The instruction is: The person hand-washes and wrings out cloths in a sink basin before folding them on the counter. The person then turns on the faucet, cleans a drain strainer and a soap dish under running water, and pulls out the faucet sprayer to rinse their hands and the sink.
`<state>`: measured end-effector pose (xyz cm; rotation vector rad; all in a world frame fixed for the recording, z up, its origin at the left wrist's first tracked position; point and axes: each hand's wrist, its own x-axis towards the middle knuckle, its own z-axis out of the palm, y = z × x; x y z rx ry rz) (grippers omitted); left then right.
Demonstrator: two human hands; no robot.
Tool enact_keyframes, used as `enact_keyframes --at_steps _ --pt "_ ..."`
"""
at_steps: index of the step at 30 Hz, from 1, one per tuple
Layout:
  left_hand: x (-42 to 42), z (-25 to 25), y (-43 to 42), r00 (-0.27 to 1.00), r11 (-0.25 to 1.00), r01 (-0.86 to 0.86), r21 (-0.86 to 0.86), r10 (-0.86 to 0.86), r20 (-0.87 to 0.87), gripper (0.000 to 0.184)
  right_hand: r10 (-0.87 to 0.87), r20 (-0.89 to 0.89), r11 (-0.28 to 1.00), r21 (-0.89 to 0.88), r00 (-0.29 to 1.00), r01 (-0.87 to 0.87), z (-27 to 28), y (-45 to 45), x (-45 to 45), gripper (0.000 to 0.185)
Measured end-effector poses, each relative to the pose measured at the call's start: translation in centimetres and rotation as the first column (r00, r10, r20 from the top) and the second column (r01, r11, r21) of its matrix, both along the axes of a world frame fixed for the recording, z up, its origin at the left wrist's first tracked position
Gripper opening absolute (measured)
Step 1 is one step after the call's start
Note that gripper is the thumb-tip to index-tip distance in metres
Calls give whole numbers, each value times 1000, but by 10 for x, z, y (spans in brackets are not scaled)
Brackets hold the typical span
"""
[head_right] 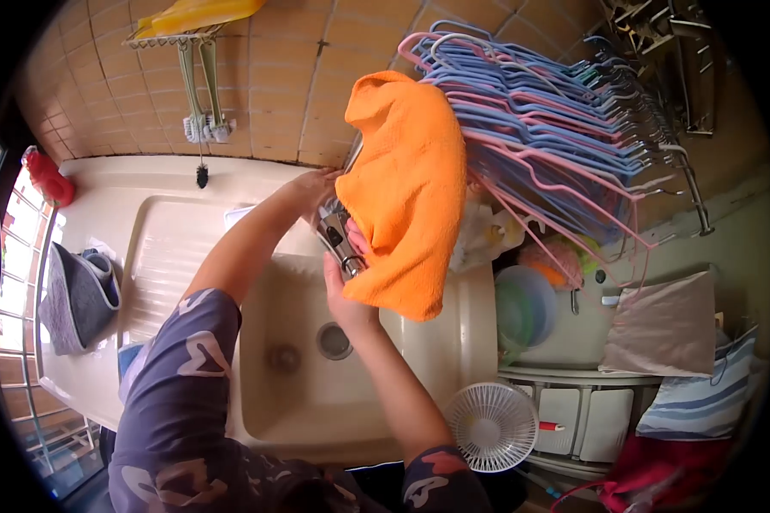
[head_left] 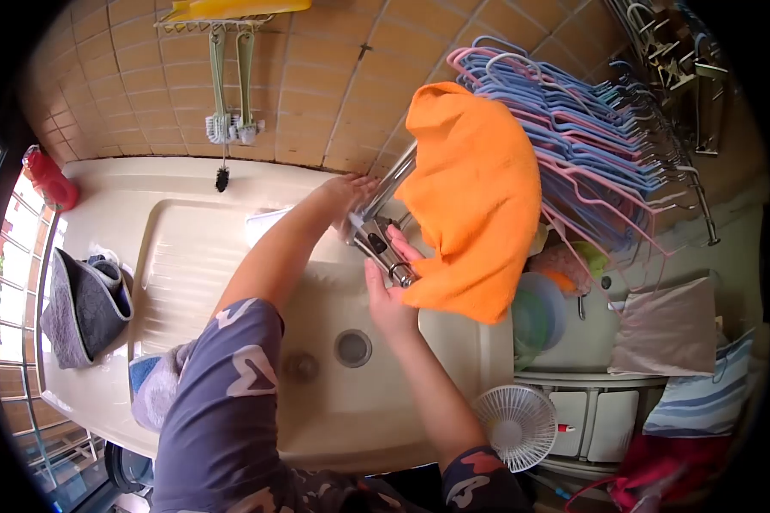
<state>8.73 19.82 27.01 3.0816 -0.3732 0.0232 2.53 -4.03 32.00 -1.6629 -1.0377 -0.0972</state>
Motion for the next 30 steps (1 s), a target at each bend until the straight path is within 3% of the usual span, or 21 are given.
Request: enact_keyframes --at_steps 2,4,5,8,9,13,14,15,16,17,18,20,22,25,27,28,30 --pt "6 -3 6 995 999 53 -1 -53 -90 121 3 -9 1000 -18 1000 -3 0 4 -3 46" --pt "-4 -13 7 996 997 45 -66 -39 81 115 45 -67 997 72 997 -40 -1 8 -5 47" --pt "-9 -17 7 996 997 44 -62 -39 78 115 21 8 1000 2 1000 -21 2 8 -3 48" --pt "-31 -31 5 960 955 -203 -214 238 148 97 43 -124 993 114 991 -28 -11 11 -2 48" --pt "-42 -35 12 957 963 -249 -107 262 127 90 58 -96 992 118 994 -46 -12 12 0 48" --pt "-102 -23 45 784 781 -616 -99 621 20 87 68 -101 988 145 993 -53 -9 17 -7 47" --pt "-120 -34 58 705 711 -702 -32 701 105 86 63 -104 988 150 993 -47 -10 18 -9 47" --pt "-130 -9 65 738 738 -674 37 673 50 84 65 -144 983 182 987 -39 -11 21 -12 46" --pt "-129 -24 73 735 743 -670 -3 664 136 78 71 -183 977 212 981 -31 -12 24 -15 46" --pt "-113 -41 73 781 785 -619 -7 617 97 72 98 -265 970 239 959 -33 -15 26 -16 45" --pt "-95 -48 69 822 823 -567 -15 567 61 66 102 -262 968 247 960 -35 -15 30 -17 45" --pt "-60 -42 25 880 875 -408 -260 452 142 52 90 -241 963 270 966 -22 -16 33 -17 44" --pt "-9 -60 1 923 945 -247 -216 298 245 49 75 -220 973 231 973 -22 -12 36 -21 45" --pt "-7 -38 2 907 931 -266 -249 329 264 50 145 -302 948 316 942 -44 -8 36 -23 47" --pt "-44 -7 3 912 860 -390 -331 411 -6 56 153 -364 949 315 919 -33 -7 31 -28 47" --pt "-51 -23 12 911 861 -394 -323 411 -14 56 171 -413 944 329 894 -29 -6 32 -28 46" --pt "-70 -57 32 810 836 -520 -175 547 210 62 162 -383 938 346 909 -21 -12 33 -24 47"
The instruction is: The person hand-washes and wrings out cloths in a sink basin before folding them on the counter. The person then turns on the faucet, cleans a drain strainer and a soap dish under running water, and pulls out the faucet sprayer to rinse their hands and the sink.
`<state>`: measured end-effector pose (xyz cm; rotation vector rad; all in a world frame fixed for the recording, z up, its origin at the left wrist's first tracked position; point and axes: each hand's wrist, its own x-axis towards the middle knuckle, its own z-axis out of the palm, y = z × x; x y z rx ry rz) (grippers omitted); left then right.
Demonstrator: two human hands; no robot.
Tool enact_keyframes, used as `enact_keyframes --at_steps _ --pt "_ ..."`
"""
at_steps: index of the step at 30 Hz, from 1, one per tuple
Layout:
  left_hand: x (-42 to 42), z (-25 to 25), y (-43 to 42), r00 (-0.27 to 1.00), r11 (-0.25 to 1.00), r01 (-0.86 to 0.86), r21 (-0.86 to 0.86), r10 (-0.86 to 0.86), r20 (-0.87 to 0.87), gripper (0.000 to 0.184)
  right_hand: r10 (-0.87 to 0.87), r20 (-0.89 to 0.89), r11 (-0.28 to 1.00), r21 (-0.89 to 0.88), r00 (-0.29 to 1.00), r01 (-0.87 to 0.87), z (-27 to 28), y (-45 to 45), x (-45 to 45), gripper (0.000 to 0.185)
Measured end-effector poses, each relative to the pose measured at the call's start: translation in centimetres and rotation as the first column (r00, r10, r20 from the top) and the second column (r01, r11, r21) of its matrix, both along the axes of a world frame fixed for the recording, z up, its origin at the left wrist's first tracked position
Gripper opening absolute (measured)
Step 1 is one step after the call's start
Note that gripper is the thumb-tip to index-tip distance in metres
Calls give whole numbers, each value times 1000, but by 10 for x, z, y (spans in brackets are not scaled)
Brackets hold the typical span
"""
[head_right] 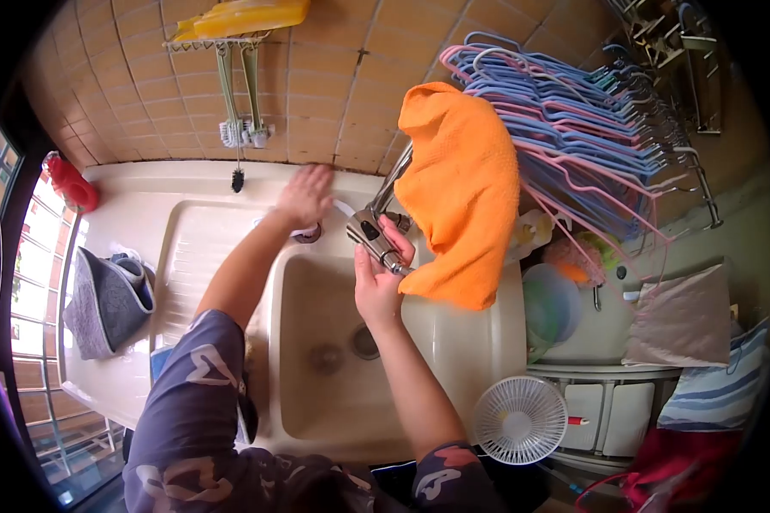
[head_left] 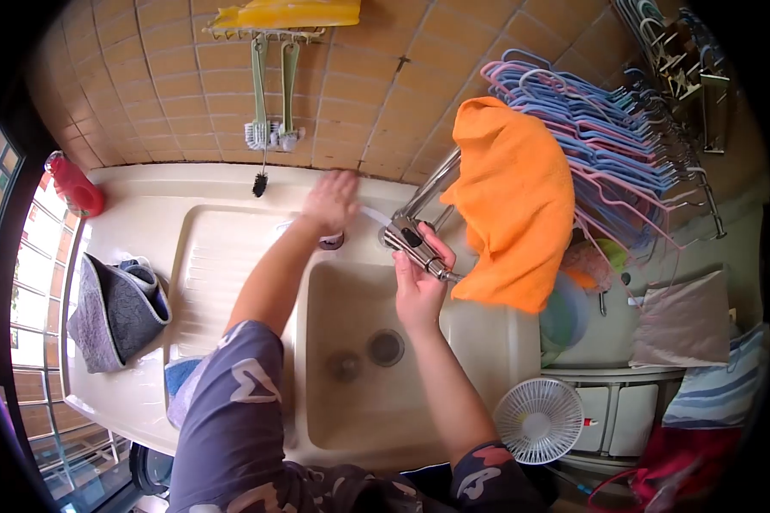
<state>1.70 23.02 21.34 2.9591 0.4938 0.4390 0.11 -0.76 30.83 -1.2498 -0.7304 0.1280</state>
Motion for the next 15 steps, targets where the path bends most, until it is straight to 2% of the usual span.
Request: enact_keyframes --at_steps 2,4,6,7,8,9,10,12,14,15 --pt "-32 12 19 984 992 -117 -45 110 -138 69 -6 37 1000 -21 999 6 1 -3 -1 46" --pt "-62 27 31 974 987 -152 -50 141 -177 69 -46 14 999 28 999 46 1 -11 -4 46" --pt "-74 41 30 975 991 -121 -64 106 -194 71 -189 124 945 -246 974 214 4 -32 -2 46" --pt "-78 43 23 962 979 -181 -90 158 -221 71 -199 262 906 -318 944 279 4 -42 0 48" --pt "-80 45 15 946 963 -243 -115 209 -247 72 -210 258 903 -318 943 288 2 -55 -3 48" --pt "-75 38 5 943 956 -287 -55 272 -192 68 -151 174 885 -415 973 211 5 -64 -7 47" --pt "-72 41 -8 945 960 -275 -58 259 -200 68 -101 75 852 -509 992 125 6 -75 -14 47" --pt "-67 36 -47 992 963 -109 -248 90 -86 57 -74 112 848 -516 991 121 -1 -92 -18 46" --pt "-73 23 -102 985 953 143 -268 -111 132 39 -86 99 898 -423 991 121 -7 -108 -29 42" --pt "-76 26 -132 988 891 141 -431 -156 1 36 -77 102 869 -481 992 117 -3 -118 -37 43"
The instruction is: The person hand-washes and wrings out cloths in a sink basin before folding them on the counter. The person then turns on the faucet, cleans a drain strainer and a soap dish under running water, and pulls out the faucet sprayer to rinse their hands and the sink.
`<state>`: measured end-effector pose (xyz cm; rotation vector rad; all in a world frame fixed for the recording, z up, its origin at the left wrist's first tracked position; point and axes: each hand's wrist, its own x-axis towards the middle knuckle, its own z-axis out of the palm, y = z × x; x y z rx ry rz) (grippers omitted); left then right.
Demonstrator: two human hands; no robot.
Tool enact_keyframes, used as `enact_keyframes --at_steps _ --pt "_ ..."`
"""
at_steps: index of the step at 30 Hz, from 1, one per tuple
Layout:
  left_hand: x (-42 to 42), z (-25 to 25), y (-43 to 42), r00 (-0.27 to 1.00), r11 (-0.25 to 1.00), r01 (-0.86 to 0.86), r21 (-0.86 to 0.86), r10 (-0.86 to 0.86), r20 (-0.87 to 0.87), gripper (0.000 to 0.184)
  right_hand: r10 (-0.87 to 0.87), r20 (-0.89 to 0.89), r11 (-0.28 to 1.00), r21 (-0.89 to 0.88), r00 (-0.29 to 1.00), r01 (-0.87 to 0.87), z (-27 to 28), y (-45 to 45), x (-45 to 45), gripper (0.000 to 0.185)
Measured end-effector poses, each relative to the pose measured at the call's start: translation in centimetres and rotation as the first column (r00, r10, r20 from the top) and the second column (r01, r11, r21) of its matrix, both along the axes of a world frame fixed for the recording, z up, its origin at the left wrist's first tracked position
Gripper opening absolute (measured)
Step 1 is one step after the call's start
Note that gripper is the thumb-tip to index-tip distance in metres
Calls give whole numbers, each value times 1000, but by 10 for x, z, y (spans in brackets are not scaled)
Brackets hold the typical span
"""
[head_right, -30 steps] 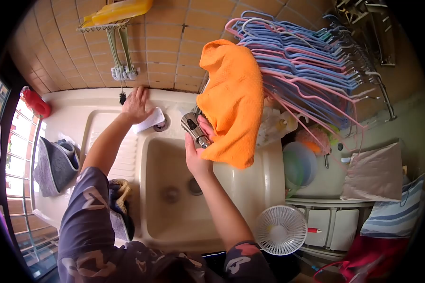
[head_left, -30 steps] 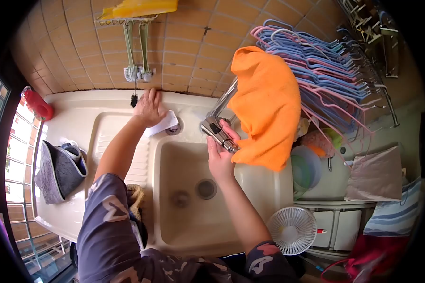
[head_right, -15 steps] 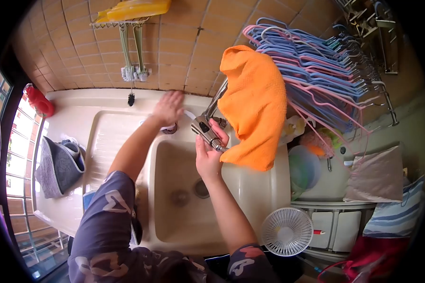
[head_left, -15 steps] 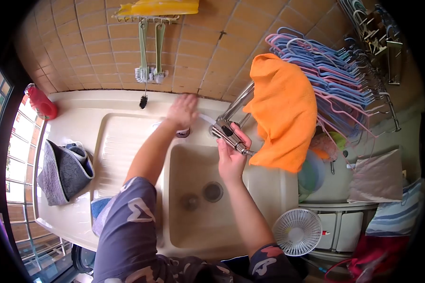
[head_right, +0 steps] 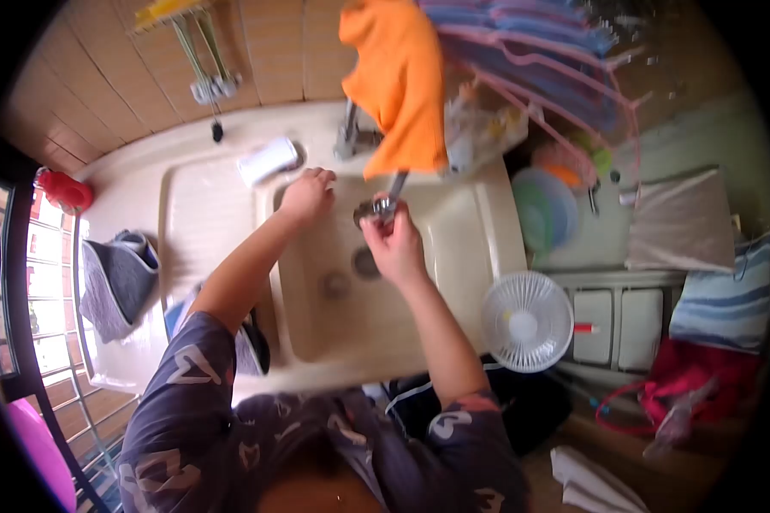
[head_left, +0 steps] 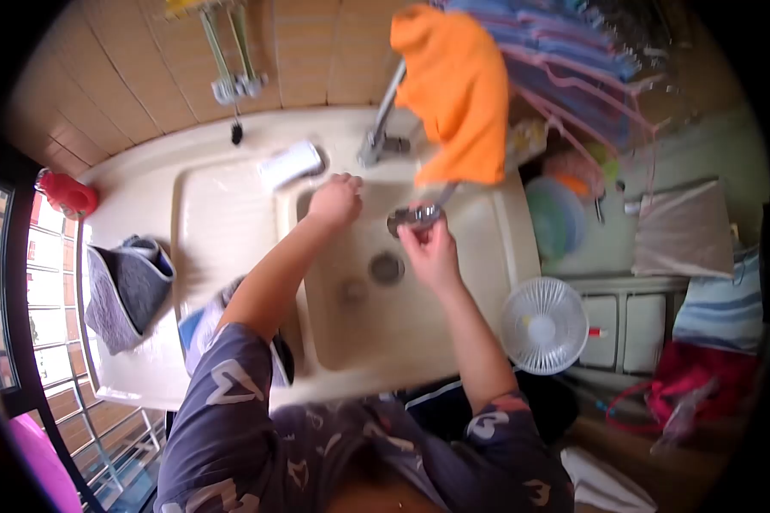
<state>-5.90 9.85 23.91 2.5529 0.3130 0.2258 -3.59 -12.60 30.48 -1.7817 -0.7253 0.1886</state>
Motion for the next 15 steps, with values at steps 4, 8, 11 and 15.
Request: enact_keyframes --at_steps 4,8,11,15 --pt "-14 -35 -81 738 951 190 -243 -302 -604 33 54 -69 991 -117 996 -62 31 -27 -7 46" --pt "-79 -165 -130 681 923 376 -85 -338 -650 35 84 -112 974 -203 990 -105 57 -35 -21 43" --pt "-90 -217 -145 737 946 322 32 -230 -636 36 39 -38 966 -255 999 -47 67 -27 -22 43" --pt "-32 -137 -106 733 994 89 -56 -103 -672 54 -13 2 970 -243 1000 13 58 -9 -10 44"
